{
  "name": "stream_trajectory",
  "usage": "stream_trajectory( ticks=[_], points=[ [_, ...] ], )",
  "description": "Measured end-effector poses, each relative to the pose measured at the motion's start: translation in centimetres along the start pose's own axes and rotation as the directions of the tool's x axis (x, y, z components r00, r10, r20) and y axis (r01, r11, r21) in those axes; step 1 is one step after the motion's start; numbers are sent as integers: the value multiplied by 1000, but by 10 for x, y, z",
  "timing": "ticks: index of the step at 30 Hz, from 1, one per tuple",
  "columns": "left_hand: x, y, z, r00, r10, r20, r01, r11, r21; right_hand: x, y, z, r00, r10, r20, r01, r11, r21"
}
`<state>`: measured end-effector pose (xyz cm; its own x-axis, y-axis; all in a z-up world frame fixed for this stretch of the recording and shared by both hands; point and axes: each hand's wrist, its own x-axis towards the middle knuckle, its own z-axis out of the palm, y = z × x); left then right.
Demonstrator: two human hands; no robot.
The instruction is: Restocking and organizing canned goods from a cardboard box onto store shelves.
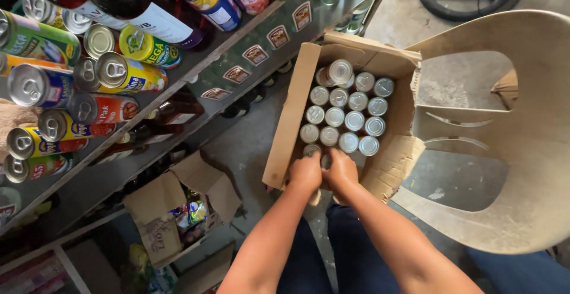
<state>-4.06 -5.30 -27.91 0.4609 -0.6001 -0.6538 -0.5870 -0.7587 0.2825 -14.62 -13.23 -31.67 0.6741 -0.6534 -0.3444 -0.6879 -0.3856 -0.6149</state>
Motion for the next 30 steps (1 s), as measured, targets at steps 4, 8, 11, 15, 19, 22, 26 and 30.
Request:
stream_trajectory(
  ticks=[4, 8, 11, 15, 19, 22, 26, 30],
  points=[
    [10, -6, 3, 1000, 7, -30, -8, 999, -38, 5, -13, -6, 998, 56, 18, -57, 997, 52],
    [11, -6, 3, 998, 5, -56, -7, 1000, -27, 6, -8, 5, 997, 80, 7, -80, 997, -3],
    [14, -3, 2, 997, 29, -74, -25, 998, 59, 8, -1, 15, 998, 55, -33, -54, 998, 14],
    [24, -9, 21, 981, 161, -109, -141, 975, 174, 4, -6, 5, 1000, 8, 10, -9, 1000, 8],
    [19, -5, 10, 969, 206, -137, -171, 959, 228, 6, -7, 3, 998, 15, 56, -13, 1000, -23],
    [18, -3, 4, 962, 234, -140, -182, 933, 312, 4, -8, 2, 999, -16, 51, 19, 999, -50],
    [34, -9, 19, 861, 402, -313, -213, 842, 495, 4, -6, 1, 998, -51, 27, 52, 998, -27],
    [44, -14, 36, 881, 391, -267, -219, 836, 504, 1, 0, 7, 996, -76, -44, 77, 997, 20]
  ],
)
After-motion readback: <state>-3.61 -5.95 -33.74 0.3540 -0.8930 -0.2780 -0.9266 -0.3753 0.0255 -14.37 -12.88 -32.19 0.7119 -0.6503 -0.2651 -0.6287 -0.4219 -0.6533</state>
